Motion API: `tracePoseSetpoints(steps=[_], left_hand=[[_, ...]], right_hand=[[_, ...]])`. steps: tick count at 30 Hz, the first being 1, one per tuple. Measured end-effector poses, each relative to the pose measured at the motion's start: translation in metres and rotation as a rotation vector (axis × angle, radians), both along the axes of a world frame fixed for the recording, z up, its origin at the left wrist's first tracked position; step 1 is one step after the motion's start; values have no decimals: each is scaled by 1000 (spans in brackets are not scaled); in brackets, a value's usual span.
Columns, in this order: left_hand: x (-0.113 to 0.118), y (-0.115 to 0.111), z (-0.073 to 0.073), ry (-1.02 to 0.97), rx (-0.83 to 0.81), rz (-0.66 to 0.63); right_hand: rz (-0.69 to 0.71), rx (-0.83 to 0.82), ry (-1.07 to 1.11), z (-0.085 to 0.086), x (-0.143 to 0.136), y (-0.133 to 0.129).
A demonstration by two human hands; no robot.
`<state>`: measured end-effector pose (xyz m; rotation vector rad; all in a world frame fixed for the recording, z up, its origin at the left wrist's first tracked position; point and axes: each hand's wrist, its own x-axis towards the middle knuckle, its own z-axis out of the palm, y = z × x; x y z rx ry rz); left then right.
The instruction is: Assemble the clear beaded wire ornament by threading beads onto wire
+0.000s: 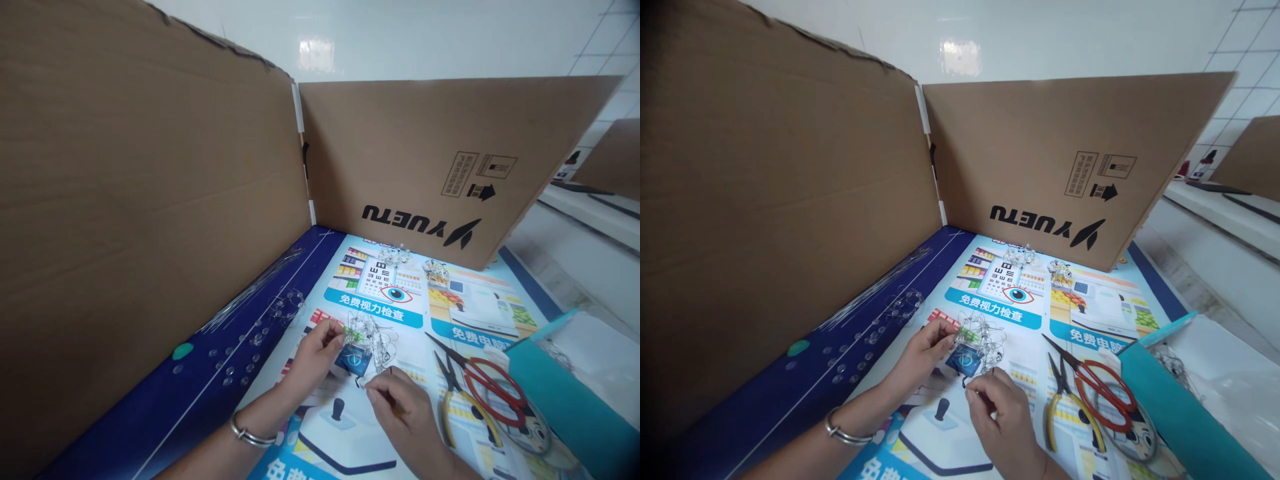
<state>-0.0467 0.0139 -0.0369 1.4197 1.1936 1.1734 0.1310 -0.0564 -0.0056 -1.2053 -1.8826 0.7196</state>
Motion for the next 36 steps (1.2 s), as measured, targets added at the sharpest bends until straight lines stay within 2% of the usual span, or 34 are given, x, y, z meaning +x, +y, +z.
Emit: tracePoseSetpoints(steps=[6, 16, 25, 32, 36], left_hand=[[-1, -1, 0, 37, -6, -16], [1, -2, 3, -7, -10, -34], [0, 0, -1, -33, -17, -61], [0, -1, 2, -44, -31, -86], [-1, -3, 10, -26, -3, -51]], right_hand=[[-11, 17, -2, -2, 0, 1], [-6, 23, -3, -1, 0, 1], [-4, 28, -18, -2, 0, 1], [6, 57, -15, -1, -1, 1], [6, 58, -23, -4, -1, 1]])
